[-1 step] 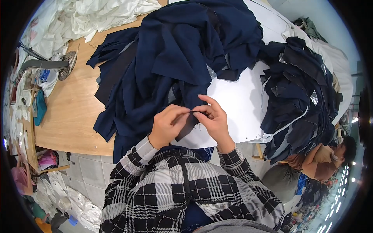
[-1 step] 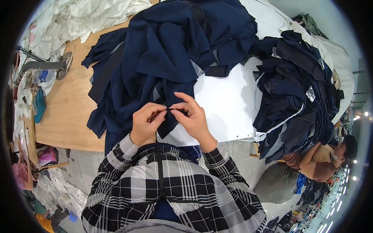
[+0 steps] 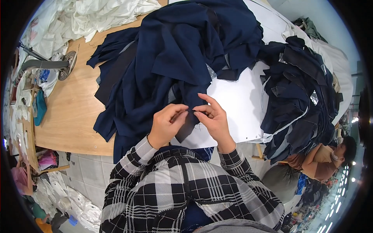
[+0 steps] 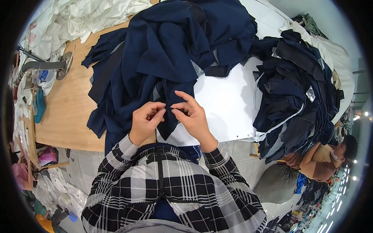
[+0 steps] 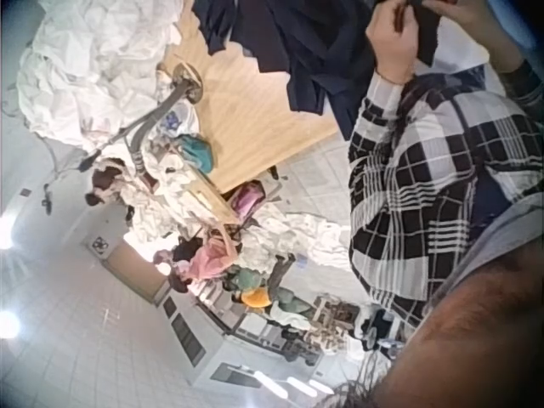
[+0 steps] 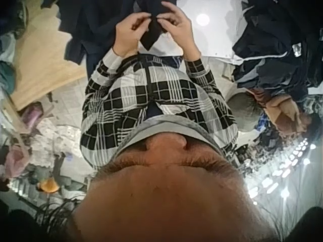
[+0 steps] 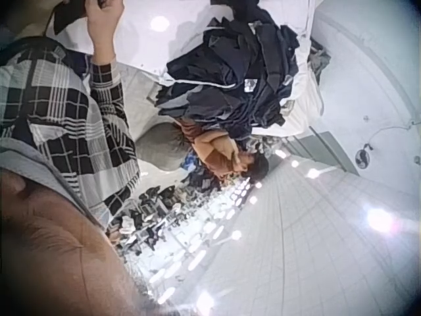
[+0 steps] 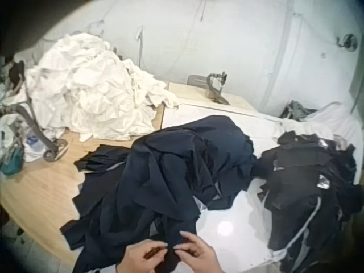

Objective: Trimming excess threads and small sections of blue fabric pieces using snips in a factory setting.

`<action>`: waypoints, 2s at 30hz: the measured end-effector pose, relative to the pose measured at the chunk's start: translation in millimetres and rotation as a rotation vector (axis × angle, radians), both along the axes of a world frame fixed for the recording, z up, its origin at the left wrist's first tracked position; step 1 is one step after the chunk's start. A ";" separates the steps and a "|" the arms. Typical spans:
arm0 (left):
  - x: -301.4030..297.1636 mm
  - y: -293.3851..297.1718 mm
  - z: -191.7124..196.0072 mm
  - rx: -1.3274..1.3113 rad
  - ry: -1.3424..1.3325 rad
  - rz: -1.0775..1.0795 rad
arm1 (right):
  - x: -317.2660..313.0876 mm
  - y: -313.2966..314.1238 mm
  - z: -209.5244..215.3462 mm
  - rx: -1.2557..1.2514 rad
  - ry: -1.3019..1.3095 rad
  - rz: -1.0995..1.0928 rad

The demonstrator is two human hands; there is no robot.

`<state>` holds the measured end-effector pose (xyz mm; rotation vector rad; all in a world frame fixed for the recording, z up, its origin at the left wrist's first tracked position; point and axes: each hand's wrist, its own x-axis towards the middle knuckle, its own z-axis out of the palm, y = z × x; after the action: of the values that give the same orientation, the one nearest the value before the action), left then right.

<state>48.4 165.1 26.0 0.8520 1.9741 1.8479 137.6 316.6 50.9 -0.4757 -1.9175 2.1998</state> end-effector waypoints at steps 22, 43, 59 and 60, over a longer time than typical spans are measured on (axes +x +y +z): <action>-9.2 -6.4 26.7 -0.042 -0.346 -0.101 | -2.9 -6.8 8.2 -0.065 -0.051 0.151; -43.4 -319.8 -41.3 -0.732 0.218 1.122 | -216.0 141.1 -47.2 0.973 -0.071 -0.507; -45.1 -160.9 -21.8 -0.080 0.013 0.801 | -115.0 68.0 177.2 0.386 0.514 -0.132; -58.9 -156.3 -21.6 0.048 0.030 0.833 | -80.8 97.6 175.9 0.355 0.628 -0.089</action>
<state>-10.4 8.8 4.3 0.0220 2.5416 2.2860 56.8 414.2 226.8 0.1707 -1.8096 1.6245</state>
